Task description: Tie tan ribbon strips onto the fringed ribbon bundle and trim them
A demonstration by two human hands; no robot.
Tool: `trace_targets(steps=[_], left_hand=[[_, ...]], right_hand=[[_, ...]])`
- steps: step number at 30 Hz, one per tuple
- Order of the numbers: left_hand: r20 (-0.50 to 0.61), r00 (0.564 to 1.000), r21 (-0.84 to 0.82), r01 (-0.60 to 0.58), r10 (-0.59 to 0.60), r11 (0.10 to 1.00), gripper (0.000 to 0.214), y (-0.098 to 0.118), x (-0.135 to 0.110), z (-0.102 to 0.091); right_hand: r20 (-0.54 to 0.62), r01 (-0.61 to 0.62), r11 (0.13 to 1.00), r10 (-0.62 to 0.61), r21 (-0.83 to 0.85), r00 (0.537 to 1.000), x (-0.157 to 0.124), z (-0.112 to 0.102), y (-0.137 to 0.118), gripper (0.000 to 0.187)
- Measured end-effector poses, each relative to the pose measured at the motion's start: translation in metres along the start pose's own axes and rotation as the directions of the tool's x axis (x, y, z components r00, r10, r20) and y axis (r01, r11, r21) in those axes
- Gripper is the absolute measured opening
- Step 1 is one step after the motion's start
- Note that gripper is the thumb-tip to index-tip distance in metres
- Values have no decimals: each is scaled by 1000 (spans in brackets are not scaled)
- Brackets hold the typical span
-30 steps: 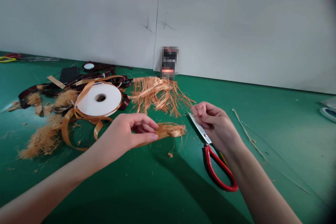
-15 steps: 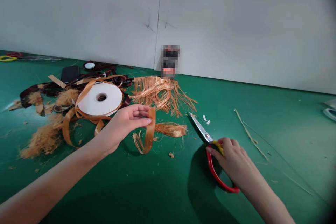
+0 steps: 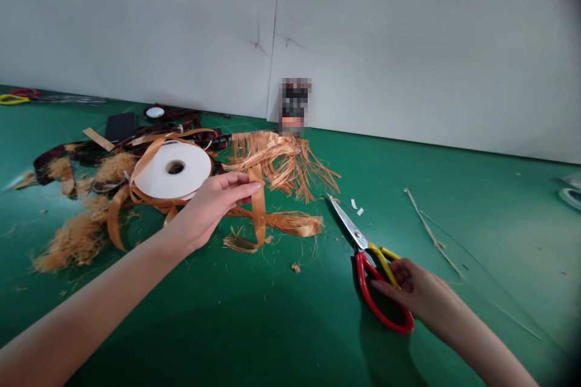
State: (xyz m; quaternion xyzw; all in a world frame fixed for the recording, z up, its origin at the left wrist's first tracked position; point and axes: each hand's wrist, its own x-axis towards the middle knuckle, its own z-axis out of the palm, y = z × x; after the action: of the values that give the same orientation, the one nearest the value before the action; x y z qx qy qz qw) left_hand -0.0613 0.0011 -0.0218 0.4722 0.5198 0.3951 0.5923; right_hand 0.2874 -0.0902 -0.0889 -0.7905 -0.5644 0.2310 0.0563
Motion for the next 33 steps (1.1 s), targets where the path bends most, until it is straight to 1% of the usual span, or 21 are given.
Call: trace_targets(steps=[2, 6, 8, 10, 11, 13, 14, 17, 18, 20, 21, 22, 23, 25, 26, 27, 28, 30, 31, 33], left_hand=[[18, 1000, -46, -20, 20, 999, 19, -1, 2, 0], [72, 995, -205, -47, 63, 978, 13, 0, 2, 2], [85, 995, -213, -42, 61, 976, 11, 2, 1, 3], [87, 994, -144, -52, 65, 988, 13, 5, -2, 4], [92, 992, -92, -77, 85, 993, 14, 6, -4, 4], [114, 980, 41, -172, 166, 984, 16, 9, -6, 5], [131, 968, 123, -229, 213, 966, 16, 10, -7, 4], [199, 923, 363, -383, 330, 850, 15, 10, -9, 3], [223, 907, 426, -419, 356, 801, 16, 10, -9, 2], [277, 865, 520, -501, 419, 691, 16, 9, -9, 2], [307, 836, 555, -546, 456, 627, 16, 8, -8, 2], [341, 795, 576, -598, 501, 557, 16, 7, -8, 2], [376, 743, 581, -655, 554, 483, 16, 6, -7, 2], [433, 628, 561, -749, 646, 352, 17, 4, -5, 3], [452, 581, 548, -779, 677, 304, 17, 3, -5, 4], [464, 547, 539, -799, 697, 268, 18, 2, -4, 5], [474, 524, 535, -810, 707, 242, 18, 2, -4, 6], [489, 506, 536, -817, 710, 213, 17, 1, -4, 9], [497, 498, 532, -822, 711, 203, 17, 1, -5, 10], [503, 494, 526, -826, 709, 202, 17, 1, -6, 13]], right_hand=[[21, 10, 1000, -10, 10, 1000, -3, 1, 2, 34], [-43, -29, 1000, 29, -10, 999, -8, 4, 1, 32], [-71, -46, 999, 46, 0, 996, -9, 6, 1, 36], [-88, -67, 998, 68, 13, 994, -8, 8, 2, 41], [-90, -79, 997, 81, 16, 993, -8, 8, 3, 44], [-88, -105, 994, 106, 13, 990, -9, 9, 6, 47], [-92, -119, 993, 120, 10, 989, -10, 9, 7, 48], [-116, -144, 990, 141, -12, 983, -20, 8, 6, 52], [-126, -126, 992, 121, -30, 985, -24, 7, 5, 51], [-193, -47, 994, 26, -103, 981, -32, 4, 1, 47], [-225, -4, 988, -30, -152, 974, -35, 2, -1, 47], [-249, 41, 978, -92, -206, 964, -37, 0, -2, 46], [-260, 87, 962, -156, -259, 953, -38, -2, -4, 46], [-274, 194, 912, -302, -361, 913, -39, -5, -7, 47], [-288, 249, 879, -382, -408, 878, -38, -7, -9, 47], [-314, 293, 841, -459, -455, 831, -38, -8, -12, 49], [-346, 319, 805, -523, -500, 779, -38, -8, -16, 50], [-396, 328, 746, -609, -579, 687, -37, -9, -24, 53], [-411, 319, 729, -630, -606, 659, -37, -10, -29, 54], [-425, 299, 708, -650, -639, 630, -37, -11, -38, 57]])
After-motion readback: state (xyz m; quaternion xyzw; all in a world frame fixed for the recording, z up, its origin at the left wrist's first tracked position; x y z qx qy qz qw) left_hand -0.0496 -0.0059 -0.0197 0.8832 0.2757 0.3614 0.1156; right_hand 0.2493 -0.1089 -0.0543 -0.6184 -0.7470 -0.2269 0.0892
